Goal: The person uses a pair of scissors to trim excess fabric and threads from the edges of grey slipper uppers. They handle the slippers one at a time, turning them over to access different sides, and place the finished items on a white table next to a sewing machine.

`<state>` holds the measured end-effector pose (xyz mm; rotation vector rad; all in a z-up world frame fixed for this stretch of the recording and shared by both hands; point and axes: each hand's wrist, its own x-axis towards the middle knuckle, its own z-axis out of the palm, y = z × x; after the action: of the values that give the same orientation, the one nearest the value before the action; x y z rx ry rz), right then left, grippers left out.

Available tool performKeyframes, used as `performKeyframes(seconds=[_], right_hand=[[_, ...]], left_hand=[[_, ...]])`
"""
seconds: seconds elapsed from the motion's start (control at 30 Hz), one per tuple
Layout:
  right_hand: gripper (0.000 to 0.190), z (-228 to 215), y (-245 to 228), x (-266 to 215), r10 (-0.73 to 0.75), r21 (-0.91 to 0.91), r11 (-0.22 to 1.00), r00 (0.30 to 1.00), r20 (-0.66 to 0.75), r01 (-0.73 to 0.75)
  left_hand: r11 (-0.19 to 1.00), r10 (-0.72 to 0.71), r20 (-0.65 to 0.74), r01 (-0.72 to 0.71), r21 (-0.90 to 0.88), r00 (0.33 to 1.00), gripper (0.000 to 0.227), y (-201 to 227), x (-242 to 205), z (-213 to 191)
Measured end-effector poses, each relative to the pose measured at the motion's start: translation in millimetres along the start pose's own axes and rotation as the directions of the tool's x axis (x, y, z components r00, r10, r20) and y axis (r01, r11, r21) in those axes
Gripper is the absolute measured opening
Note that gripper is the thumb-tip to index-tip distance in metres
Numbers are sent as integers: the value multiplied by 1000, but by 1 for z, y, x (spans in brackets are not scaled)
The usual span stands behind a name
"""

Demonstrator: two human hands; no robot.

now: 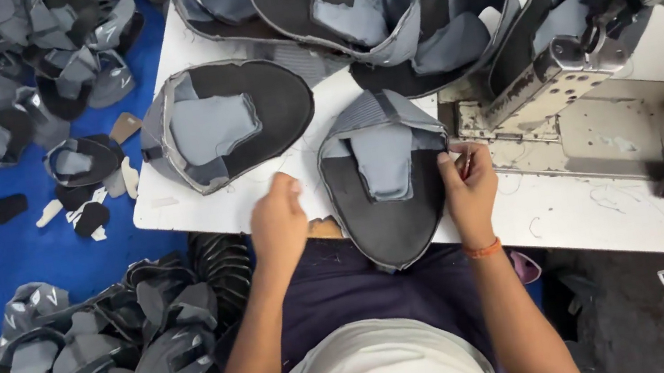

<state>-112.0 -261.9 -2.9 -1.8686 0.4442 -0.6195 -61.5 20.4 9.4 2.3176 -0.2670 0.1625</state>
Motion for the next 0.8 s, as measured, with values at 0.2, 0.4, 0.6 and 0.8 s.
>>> performKeyframes(seconds=[0.2,0.4,0.6,0.8], right_hand=[[9,1,14,5,-27,133,990,994,-109,42],[10,-2,18,5,3,151,988,995,-100,13],[10,-3,-3,2,-17,-92,996,999,-38,14],[14,-2,3,1,-53,27,998,996,-65,55]], left_hand=[[935,110,-308,-204,-290,945,6,63,10,-14],[834,517,-15,-507,-215,856,26,120,13,41],[881,435,67,-439,174,898,12,110,12,98],[872,228,332,-40,-488,915,4,73,25,93]])
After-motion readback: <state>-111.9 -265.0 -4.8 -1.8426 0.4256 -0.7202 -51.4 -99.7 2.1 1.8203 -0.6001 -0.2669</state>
